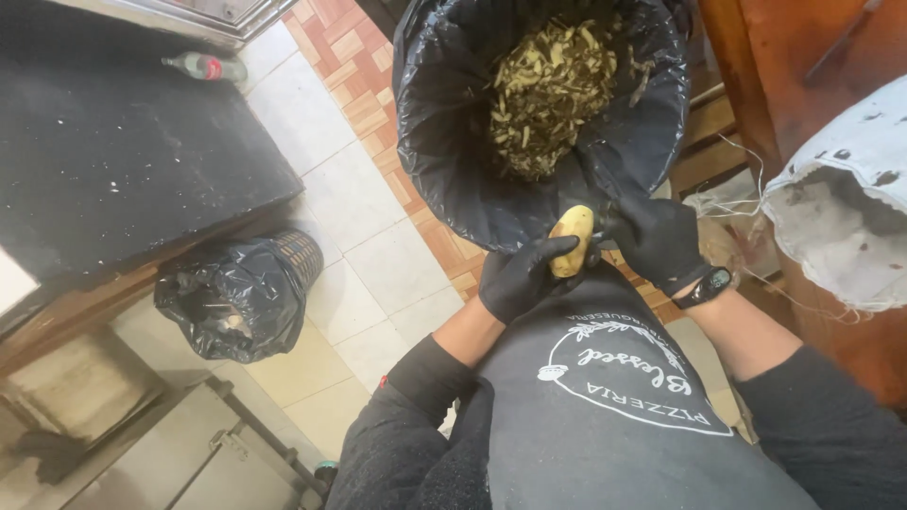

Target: Peeling potatoes with a handheld peeler over a trash bin in a kitchen setting.

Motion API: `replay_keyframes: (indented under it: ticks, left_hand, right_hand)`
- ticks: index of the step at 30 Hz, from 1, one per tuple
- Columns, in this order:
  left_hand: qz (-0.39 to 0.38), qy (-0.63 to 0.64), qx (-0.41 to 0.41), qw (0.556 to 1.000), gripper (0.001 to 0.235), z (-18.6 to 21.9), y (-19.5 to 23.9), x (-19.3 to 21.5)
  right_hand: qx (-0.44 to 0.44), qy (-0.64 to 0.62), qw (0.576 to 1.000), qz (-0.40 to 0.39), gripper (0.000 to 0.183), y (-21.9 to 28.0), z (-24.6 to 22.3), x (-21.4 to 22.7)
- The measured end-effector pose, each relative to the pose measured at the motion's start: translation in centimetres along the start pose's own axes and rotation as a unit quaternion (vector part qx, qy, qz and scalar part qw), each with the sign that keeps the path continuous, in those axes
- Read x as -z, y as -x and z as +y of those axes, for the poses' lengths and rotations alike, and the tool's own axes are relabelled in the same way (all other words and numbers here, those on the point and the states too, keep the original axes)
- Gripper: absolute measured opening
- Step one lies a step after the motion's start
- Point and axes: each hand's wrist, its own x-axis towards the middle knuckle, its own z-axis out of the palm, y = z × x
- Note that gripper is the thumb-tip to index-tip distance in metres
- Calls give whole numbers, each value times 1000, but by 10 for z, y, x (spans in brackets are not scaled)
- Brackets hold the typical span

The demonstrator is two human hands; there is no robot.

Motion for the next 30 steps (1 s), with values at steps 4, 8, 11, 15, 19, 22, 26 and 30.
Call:
replay_keyframes:
  ticks: [4, 8, 11, 15, 19, 22, 26, 30]
  left_hand:
    - [-30, 69, -30, 997, 47, -7, 16, -11]
    - [-19, 8, -61, 998, 49, -18, 34, -37]
    - [-39, 11, -21, 999, 50, -44, 23, -45]
    - [-54, -155, 37, 986, 51, -129, -54, 0]
    - [82, -251, 10, 965, 46, -220, -117, 51]
    - [85, -201, -21, 976, 45, -211, -133, 38]
    - [137, -378, 13, 916, 45, -231, -128, 57]
    - [161, -325, -63, 930, 44, -256, -85, 96]
  right_hand:
    - [-4, 53, 998, 32, 31, 27, 2, -3]
    - [-98, 100, 990, -32, 36, 2, -1, -4]
    - [-59, 51, 997, -7, 34, -1, 2, -9]
    - [-96, 91, 991, 8, 35, 43, 26, -17]
    - [-35, 88, 991, 97, 29, 88, 31, -8]
    - [-1, 66, 992, 107, 27, 63, 30, -9]
    - [67, 209, 954, 202, 13, 36, 27, -29]
    - [75, 246, 951, 171, 14, 50, 31, -24]
